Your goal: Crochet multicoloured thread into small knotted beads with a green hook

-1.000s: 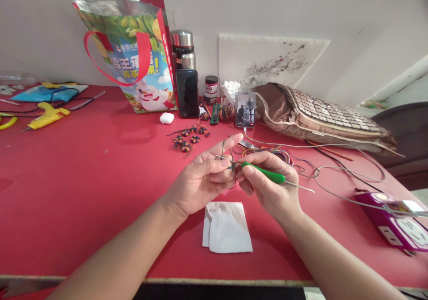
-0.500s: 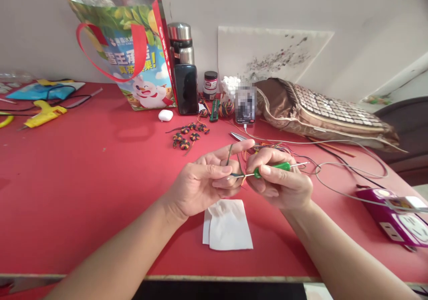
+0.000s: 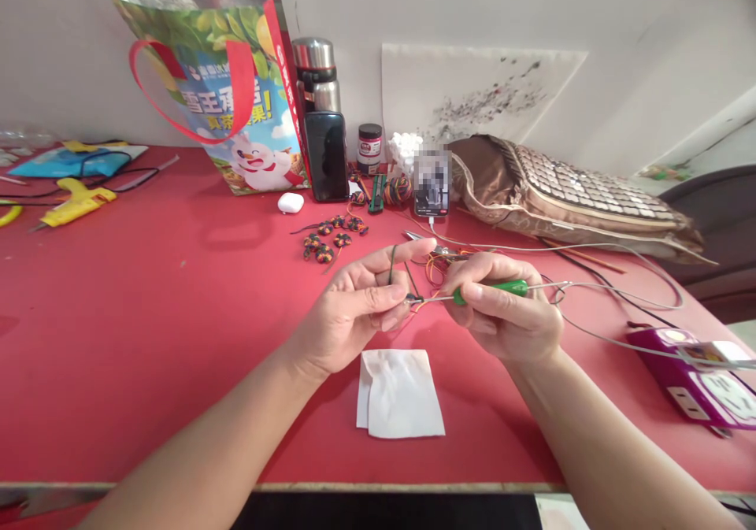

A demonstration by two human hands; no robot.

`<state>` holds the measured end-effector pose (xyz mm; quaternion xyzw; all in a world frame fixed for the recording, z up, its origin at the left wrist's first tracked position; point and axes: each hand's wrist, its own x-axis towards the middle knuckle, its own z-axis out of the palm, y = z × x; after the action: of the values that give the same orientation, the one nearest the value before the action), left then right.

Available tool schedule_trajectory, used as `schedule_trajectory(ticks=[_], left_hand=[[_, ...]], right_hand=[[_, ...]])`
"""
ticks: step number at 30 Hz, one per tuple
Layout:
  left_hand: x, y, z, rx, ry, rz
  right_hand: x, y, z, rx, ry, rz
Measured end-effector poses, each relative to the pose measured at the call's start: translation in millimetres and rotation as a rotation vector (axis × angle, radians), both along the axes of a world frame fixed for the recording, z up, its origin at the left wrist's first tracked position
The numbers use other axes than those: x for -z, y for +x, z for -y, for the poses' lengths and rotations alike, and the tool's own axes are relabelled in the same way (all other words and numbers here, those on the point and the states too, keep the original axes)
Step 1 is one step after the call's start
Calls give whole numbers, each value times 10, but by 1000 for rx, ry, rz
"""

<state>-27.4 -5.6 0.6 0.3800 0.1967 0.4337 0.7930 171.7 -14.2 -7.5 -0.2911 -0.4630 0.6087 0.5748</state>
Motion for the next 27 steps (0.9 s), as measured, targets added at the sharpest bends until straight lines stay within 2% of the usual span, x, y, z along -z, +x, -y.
schedule_trajectory(ticks=[9,14,23,27], left_hand=[[28,28,6,17,-67,17],[14,16,9,42,-110,27],[-6,-16,2,137,-181,60],[1,-17,-7,136,-173,61]], right_hand=[[87,-151,-7,-84,-89,-165],[100,-99,-20,-76,-126,-143],[98,35,-40,-64,-26,-27],[76,31,-35,-47,11,-9]])
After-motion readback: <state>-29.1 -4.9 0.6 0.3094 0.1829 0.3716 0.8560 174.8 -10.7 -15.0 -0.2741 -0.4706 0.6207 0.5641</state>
